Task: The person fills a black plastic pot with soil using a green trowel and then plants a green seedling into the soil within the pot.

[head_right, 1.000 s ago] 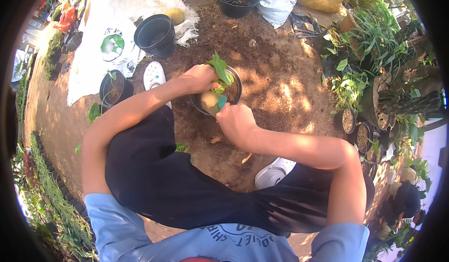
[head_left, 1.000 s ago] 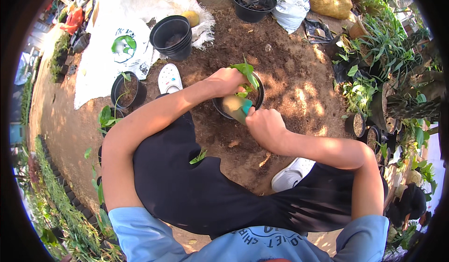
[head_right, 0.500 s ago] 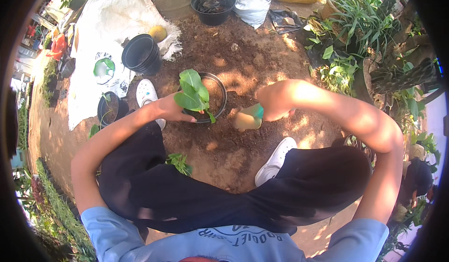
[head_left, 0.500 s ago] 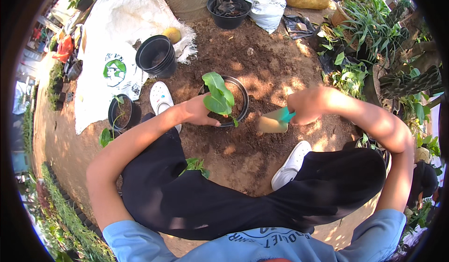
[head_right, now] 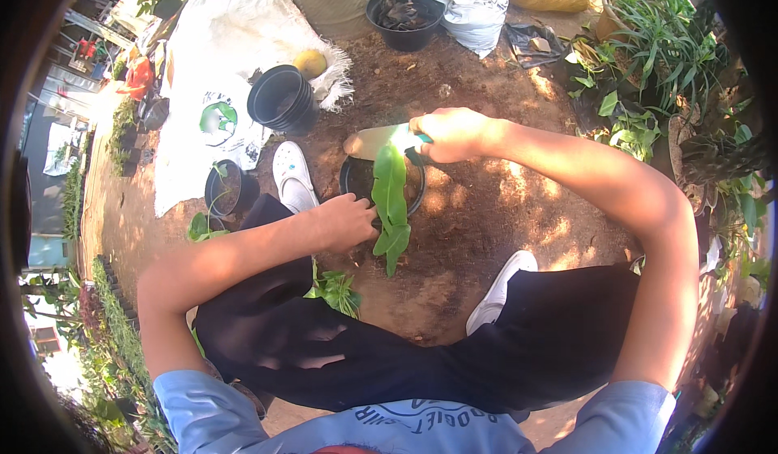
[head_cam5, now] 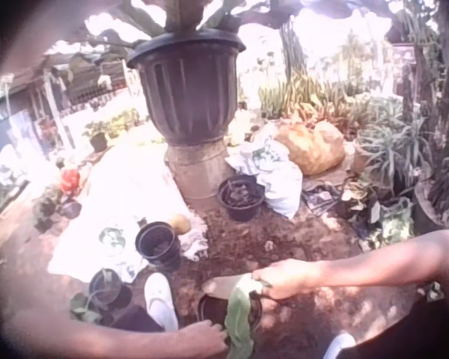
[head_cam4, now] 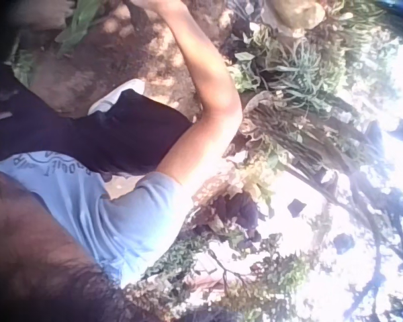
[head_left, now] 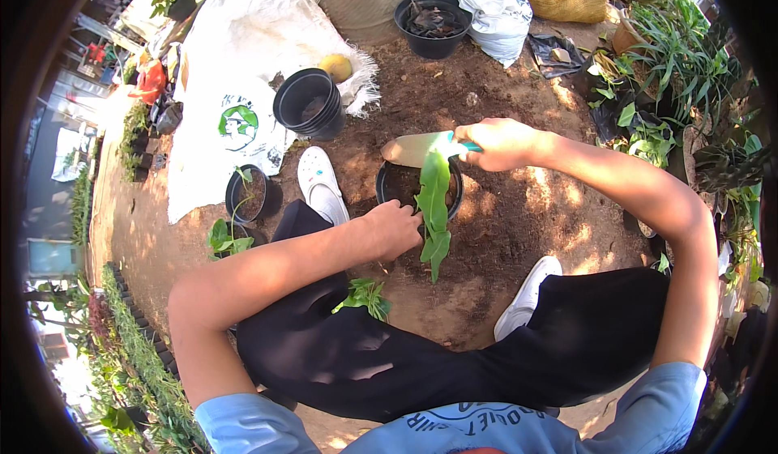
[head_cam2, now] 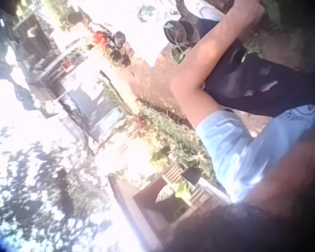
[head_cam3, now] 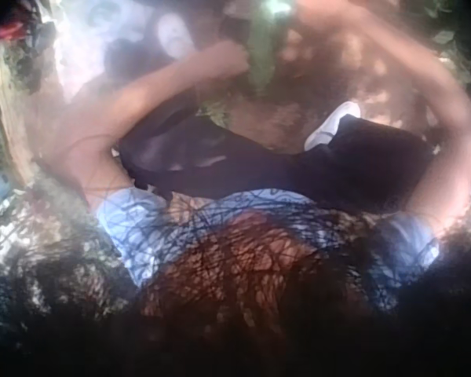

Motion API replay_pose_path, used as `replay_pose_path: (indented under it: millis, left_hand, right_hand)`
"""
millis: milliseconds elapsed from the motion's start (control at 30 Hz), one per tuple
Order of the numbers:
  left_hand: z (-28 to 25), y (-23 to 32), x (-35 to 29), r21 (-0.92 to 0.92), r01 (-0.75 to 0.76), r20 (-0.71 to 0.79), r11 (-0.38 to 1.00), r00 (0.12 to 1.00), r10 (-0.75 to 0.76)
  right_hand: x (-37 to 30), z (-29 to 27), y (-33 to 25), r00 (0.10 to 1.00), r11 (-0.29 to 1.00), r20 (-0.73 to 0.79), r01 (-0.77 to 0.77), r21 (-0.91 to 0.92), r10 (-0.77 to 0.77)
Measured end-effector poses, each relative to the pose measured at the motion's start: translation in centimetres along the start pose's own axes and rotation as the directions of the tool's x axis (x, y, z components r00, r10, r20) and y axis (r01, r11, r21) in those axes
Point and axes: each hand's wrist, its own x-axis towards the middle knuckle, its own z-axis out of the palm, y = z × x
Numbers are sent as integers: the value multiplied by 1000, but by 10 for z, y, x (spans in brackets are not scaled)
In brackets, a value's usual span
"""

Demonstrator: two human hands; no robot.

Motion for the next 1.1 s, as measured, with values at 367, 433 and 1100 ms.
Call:
replay_pose_path:
  millis: [367, 433, 1100]
  left_hand:
    - [-11, -5, 13, -110, -47, 18, 993, 999, 49]
    - [-9, -5, 15, -99, -44, 19, 994, 999, 46]
    - [-15, 4, 17, -62, 17, 231, 998, 973, -2]
  right_hand:
    - [-1, 37, 19, 985, 971, 74, 169, -170, -159]
    - [-4, 39, 18, 987, 959, 150, 103, -265, -65]
    - [-6, 43, 16, 996, 966, 40, 86, -243, -79]
